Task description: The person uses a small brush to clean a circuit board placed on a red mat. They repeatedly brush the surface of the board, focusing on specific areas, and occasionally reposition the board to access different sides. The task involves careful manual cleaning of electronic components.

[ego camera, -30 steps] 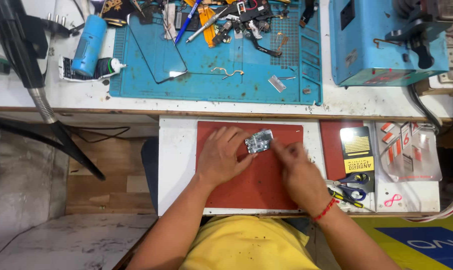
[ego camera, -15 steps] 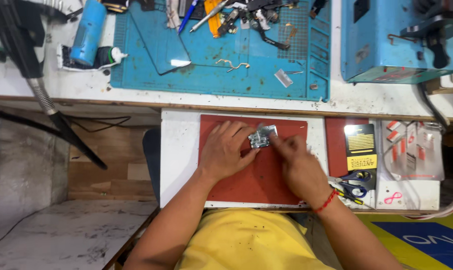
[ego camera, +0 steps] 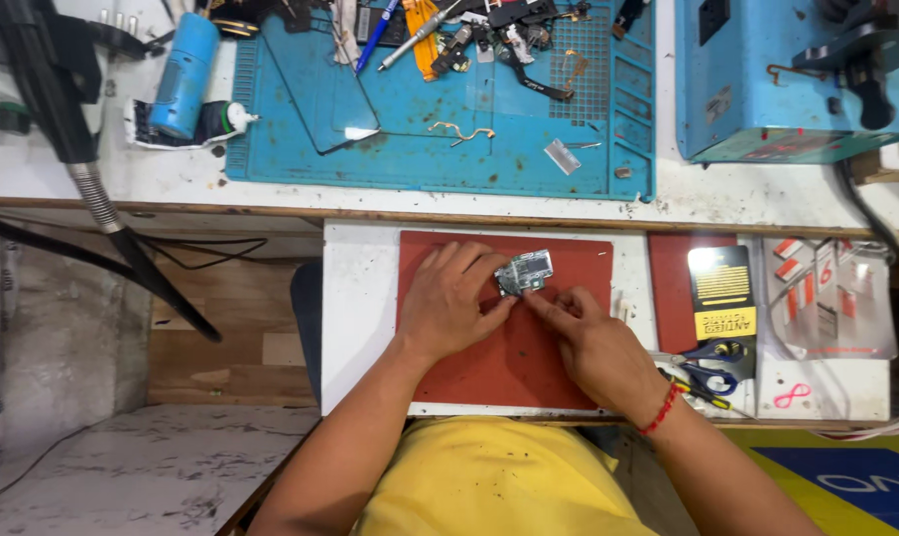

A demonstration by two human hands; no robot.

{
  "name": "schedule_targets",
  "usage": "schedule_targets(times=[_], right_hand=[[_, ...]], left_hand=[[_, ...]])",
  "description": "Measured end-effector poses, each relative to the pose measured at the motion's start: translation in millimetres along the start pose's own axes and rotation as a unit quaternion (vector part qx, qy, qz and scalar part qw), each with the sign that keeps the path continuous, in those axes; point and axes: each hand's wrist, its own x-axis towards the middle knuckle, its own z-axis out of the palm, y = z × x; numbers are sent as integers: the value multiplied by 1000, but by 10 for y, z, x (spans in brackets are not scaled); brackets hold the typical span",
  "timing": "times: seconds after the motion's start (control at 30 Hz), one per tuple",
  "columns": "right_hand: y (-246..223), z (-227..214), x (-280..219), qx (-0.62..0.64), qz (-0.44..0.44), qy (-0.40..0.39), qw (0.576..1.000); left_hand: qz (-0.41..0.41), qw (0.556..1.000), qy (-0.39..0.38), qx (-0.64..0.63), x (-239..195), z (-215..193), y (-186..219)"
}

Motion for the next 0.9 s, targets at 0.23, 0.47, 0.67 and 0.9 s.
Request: schedule_targets(times=[0.23, 0.47, 0.67, 0.9], right_hand=[[7, 62, -87, -7, 49, 16, 999], [-54, 0, -74, -52, 83, 24, 995], [-67, 51, -33, -29, 52, 33, 998], [-177, 114, -8, 1, 22, 48, 999]], left_hand=[[3, 1000, -9, 8, -28, 3, -7], [5, 1000, -1, 11, -33, 4, -8], [-1, 1000, -6, 6, -31, 37, -33], [-8, 1000, -7, -2, -52, 43, -51]])
